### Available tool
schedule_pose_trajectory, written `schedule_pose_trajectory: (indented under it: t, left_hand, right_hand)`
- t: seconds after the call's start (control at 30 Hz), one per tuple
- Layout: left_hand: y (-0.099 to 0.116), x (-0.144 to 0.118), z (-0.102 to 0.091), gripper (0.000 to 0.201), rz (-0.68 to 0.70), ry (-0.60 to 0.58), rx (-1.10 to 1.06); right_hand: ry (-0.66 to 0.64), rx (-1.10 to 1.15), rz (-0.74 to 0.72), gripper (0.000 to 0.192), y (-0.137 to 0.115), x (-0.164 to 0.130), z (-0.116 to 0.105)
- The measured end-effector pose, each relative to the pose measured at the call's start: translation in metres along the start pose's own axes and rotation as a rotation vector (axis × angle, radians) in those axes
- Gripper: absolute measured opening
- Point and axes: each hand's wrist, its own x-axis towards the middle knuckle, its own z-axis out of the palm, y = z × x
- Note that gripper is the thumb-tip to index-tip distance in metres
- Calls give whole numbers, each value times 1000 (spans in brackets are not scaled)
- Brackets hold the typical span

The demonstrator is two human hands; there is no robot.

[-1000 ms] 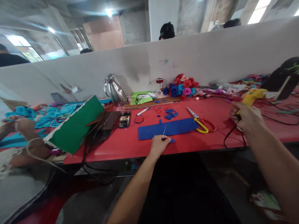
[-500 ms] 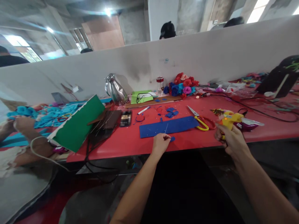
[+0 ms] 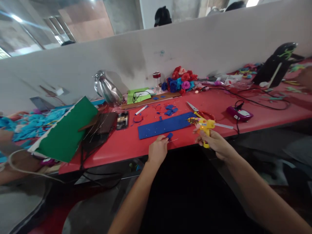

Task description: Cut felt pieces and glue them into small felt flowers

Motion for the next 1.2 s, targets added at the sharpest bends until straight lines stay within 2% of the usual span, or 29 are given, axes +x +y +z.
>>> schedule_pose_trajectory:
  t: [0.2,0.4,0.63,0.77,1.0,1.2]
  left_hand:
    - [-5,-5,7,36,126,28,130]
    - [-6,-6,9,37,137,38,153]
    - [0,0,9,32,58,66,76]
    - [3,1,9,34,83,38,104]
    - [-1,-8,13,39,179,58,160]
    - [-2,-7,12,36,186,69,146]
  right_hand:
    - [-171,-181,35,55,0,-5,14]
    - [-287,-272,36,53,5,-5,25]
    - [-213,-242,70,56,11,-3,28]
    - [-226,-238,82,57,11,-4,26]
    - [-235,-234,63,53,16,-3,28]
    - [-267,-248,72,50,17,-2,28]
